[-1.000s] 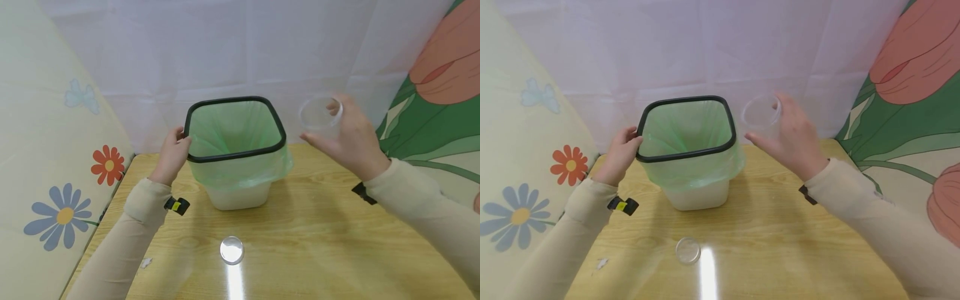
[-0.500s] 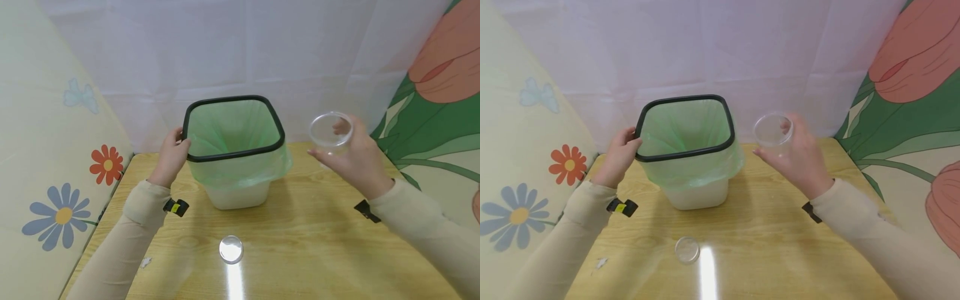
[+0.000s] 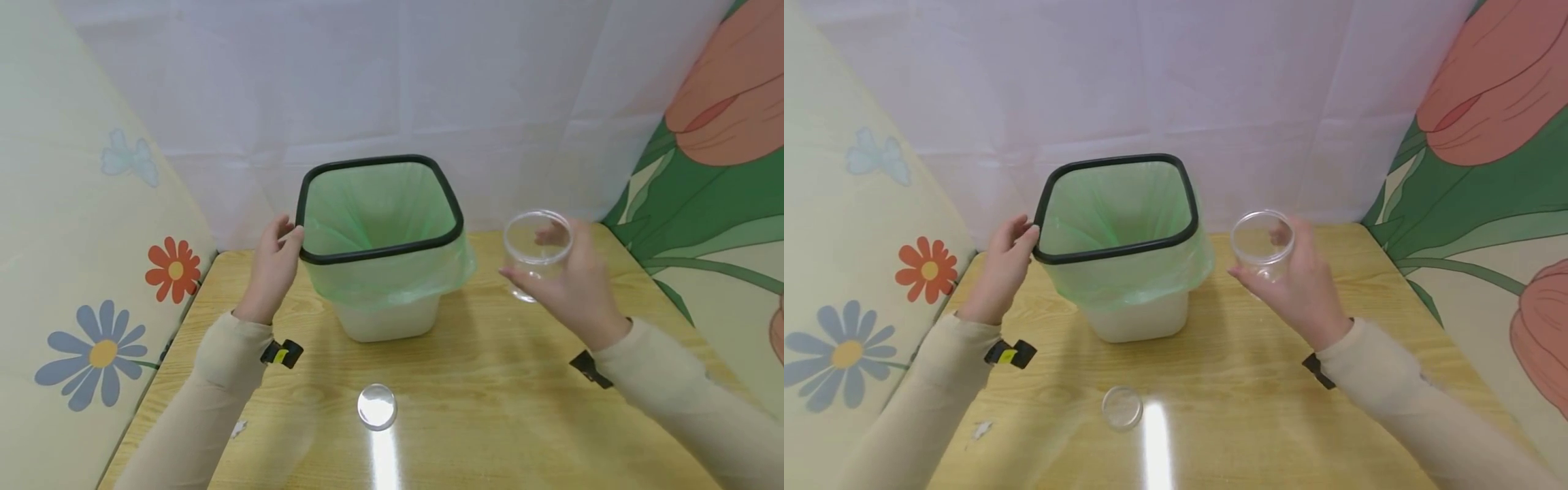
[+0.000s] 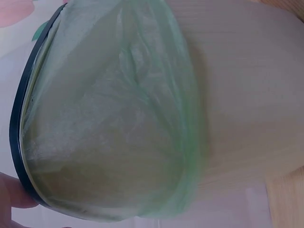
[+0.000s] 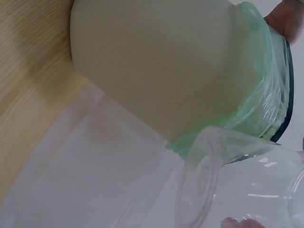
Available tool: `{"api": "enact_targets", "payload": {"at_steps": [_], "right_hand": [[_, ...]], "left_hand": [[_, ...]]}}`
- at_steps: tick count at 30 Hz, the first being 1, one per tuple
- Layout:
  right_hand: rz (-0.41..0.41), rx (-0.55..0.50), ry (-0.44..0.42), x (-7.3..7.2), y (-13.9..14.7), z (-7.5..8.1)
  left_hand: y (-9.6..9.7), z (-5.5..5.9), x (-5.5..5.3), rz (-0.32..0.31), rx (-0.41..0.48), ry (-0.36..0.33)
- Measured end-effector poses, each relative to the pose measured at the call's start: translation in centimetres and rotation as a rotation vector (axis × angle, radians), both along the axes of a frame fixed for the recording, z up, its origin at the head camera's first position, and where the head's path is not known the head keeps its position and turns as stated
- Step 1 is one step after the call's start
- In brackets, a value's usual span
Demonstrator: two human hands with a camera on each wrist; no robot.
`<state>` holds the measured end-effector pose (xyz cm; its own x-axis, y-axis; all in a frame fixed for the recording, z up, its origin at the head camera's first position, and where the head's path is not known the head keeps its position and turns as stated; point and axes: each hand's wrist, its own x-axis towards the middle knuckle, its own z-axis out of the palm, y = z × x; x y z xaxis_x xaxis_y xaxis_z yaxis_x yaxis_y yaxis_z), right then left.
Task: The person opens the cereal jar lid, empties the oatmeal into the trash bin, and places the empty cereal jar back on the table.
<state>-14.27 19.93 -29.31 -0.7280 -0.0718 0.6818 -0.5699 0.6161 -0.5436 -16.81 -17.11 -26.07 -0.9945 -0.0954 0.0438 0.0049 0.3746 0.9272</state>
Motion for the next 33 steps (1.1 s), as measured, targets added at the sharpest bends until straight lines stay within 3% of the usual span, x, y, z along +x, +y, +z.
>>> {"api": "enact_targets", "payload": {"at_steps": [19,33], "right_hand": [[0.032,-0.037,0.05,1.4,-0.2,-1.3],[0.024,-0.023,0.062,1.6,-0.3,-1.9]], "left_hand": [[-0.5,-2.1,3.9,-0.027,0.02,0.122],[-0.3,-3.3,5.5,-0.037,0.016,0.09]]}}
